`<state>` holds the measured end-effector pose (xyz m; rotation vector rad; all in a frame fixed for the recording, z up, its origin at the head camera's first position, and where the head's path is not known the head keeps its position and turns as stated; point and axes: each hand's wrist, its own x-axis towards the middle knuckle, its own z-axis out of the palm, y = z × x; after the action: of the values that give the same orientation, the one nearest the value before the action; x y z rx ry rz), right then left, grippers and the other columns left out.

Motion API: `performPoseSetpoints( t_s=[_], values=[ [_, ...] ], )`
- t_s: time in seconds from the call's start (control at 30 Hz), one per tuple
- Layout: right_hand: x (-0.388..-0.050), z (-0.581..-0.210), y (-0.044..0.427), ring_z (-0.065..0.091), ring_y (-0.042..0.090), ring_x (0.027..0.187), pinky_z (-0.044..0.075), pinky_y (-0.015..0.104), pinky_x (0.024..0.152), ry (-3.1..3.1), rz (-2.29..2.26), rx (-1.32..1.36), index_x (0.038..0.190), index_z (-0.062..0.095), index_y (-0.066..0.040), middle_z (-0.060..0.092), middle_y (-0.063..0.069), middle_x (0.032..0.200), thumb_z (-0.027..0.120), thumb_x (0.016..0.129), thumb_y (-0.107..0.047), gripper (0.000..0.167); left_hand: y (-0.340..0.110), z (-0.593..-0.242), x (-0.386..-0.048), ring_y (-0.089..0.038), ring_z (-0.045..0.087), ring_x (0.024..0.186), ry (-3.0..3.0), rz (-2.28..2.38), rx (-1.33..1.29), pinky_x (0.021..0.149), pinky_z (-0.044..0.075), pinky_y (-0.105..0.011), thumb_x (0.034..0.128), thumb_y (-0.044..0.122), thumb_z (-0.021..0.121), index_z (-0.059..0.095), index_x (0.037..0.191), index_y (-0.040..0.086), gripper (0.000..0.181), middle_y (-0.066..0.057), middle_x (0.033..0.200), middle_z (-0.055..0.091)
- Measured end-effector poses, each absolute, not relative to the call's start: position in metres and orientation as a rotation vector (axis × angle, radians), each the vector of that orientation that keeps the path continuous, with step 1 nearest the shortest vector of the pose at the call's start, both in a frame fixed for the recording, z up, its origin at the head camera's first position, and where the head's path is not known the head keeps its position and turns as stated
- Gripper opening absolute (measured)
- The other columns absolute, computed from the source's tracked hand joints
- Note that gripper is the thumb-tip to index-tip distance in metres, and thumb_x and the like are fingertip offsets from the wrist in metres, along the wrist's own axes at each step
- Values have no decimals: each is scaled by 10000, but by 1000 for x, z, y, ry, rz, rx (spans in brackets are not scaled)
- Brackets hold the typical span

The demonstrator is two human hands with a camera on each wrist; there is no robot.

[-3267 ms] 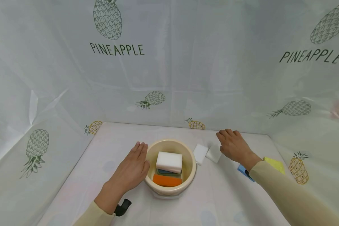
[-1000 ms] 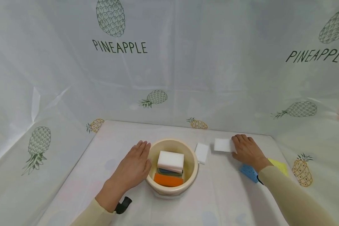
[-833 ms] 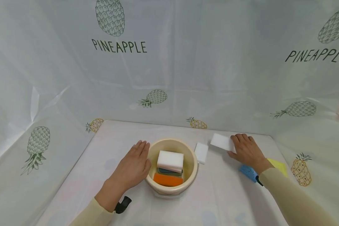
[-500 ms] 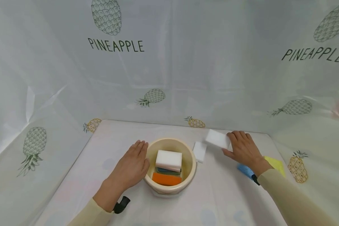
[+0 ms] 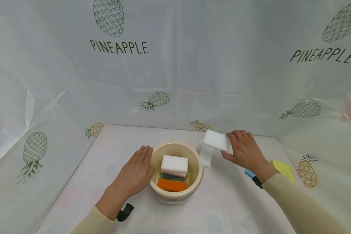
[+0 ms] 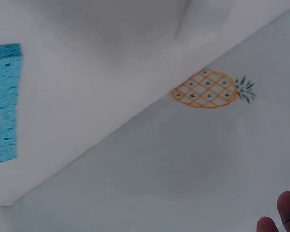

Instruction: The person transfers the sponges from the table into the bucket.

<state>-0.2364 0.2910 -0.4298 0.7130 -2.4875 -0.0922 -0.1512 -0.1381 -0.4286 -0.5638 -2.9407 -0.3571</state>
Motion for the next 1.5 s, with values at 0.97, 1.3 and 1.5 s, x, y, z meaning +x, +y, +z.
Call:
performPoseSetpoints(
  t_s=[0.97,1.3,1.5],
  values=[
    [-219,-384,196,558,361,977,463,470,820,-2381,83,874,1245,627,3,628,166,1131,708,874,-491,624,-137,-429,-150,-399,314,1582,-2939,-415,-535,1296,292,-531,1103,260,449,378,1588,-83,599,-255,1655,390],
    [-213,-393,174,561,324,1034,475,450,846,-2442,80,921,1230,650,-19,629,134,1171,680,886,-487,581,-129,-430,-146,-399,311,1583,-2947,-428,-500,1304,279,-519,1107,272,449,381,1585,-87,602,-259,1653,390],
    [-208,-399,162,546,283,1061,459,437,878,-2534,62,960,1240,669,-59,642,84,1179,684,889,-513,574,-126,-432,-144,-407,322,1576,-2930,-417,-481,1297,290,-530,1106,258,463,397,1573,-96,590,-268,1639,409]
  ],
)
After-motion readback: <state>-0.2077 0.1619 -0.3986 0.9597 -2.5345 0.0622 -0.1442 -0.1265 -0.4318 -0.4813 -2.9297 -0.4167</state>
